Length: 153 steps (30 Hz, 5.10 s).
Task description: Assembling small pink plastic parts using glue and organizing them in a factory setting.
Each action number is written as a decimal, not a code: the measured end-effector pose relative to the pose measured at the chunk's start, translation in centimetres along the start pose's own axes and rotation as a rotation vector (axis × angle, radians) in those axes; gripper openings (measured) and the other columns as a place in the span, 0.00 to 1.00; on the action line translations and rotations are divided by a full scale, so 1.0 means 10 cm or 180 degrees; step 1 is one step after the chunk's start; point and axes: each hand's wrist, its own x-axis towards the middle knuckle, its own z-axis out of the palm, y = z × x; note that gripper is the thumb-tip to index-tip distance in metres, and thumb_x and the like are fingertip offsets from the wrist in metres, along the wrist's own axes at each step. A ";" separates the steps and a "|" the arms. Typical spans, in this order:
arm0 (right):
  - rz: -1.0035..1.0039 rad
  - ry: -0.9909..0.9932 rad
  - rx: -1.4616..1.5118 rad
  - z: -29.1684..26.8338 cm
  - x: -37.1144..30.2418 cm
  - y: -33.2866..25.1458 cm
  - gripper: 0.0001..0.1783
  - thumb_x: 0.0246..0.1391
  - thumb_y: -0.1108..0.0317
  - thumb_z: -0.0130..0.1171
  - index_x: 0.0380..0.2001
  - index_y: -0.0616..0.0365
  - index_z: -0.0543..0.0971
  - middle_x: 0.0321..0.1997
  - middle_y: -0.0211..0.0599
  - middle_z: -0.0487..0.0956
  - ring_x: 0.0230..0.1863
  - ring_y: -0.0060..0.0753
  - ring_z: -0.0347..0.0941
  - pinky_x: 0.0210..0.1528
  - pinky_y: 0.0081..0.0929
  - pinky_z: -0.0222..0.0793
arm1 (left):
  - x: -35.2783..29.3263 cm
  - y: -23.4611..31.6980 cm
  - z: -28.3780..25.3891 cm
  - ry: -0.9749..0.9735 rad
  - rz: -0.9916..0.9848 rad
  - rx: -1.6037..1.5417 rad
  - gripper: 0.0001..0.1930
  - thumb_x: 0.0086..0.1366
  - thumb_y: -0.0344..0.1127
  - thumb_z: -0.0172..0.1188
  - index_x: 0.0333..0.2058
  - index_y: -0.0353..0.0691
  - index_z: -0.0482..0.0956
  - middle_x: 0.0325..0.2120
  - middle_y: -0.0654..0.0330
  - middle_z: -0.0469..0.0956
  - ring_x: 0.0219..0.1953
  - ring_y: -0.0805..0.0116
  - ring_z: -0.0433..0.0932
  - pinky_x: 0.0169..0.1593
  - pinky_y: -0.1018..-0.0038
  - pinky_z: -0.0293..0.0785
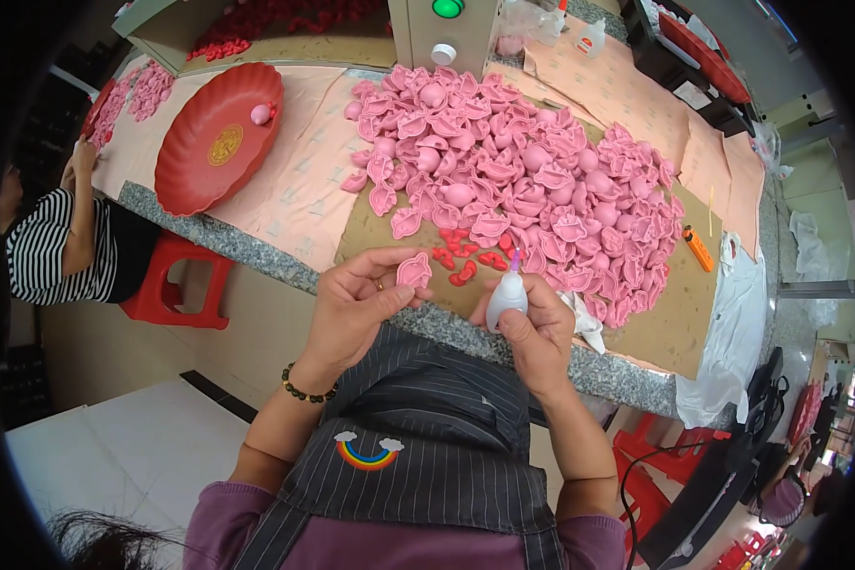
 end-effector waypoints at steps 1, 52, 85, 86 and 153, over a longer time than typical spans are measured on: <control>0.0015 0.0025 -0.0003 0.04 0.00 -0.01 0.25 0.53 0.54 0.59 0.43 0.66 0.71 0.30 0.41 0.77 0.29 0.27 0.72 0.33 0.20 0.66 | 0.01 0.01 0.01 -0.0034 -0.0049 0.0036 0.18 0.59 0.19 0.55 0.49 0.28 0.70 0.43 0.53 0.76 0.38 0.69 0.78 0.42 0.77 0.75; -0.1719 -0.0580 -0.4292 0.05 0.20 -0.17 0.12 0.32 0.80 0.64 0.24 0.63 0.72 0.20 0.40 0.67 0.22 0.43 0.67 0.23 0.35 0.60 | -0.02 -0.11 -0.01 0.0464 0.0112 -0.0339 0.15 0.61 0.22 0.55 0.47 0.29 0.70 0.39 0.52 0.76 0.40 0.61 0.79 0.44 0.71 0.78; -0.0305 0.0711 -0.0311 -0.04 -0.02 -0.04 0.12 0.51 0.80 0.57 0.40 0.68 0.71 0.31 0.38 0.76 0.26 0.24 0.74 0.26 0.16 0.69 | 0.18 -0.38 0.49 -0.0239 0.0027 0.0263 0.12 0.59 0.20 0.57 0.42 0.29 0.73 0.34 0.55 0.78 0.37 0.74 0.78 0.40 0.80 0.76; -0.0273 0.0689 -0.0330 -0.06 -0.02 -0.04 0.12 0.50 0.80 0.57 0.40 0.68 0.71 0.31 0.37 0.76 0.26 0.24 0.74 0.26 0.16 0.69 | 0.18 -0.38 0.49 -0.0327 0.0060 0.0288 0.12 0.59 0.20 0.57 0.43 0.28 0.73 0.34 0.56 0.78 0.37 0.74 0.78 0.40 0.81 0.75; 0.0071 -0.0329 -0.0282 -0.06 -0.08 -0.02 0.30 0.43 0.68 0.66 0.48 0.65 0.66 0.44 0.43 0.71 0.38 0.28 0.70 0.41 0.23 0.67 | -0.13 -0.15 -0.08 -0.0255 -0.0287 -0.0547 0.15 0.59 0.25 0.56 0.46 0.29 0.72 0.37 0.48 0.76 0.31 0.70 0.76 0.34 0.76 0.74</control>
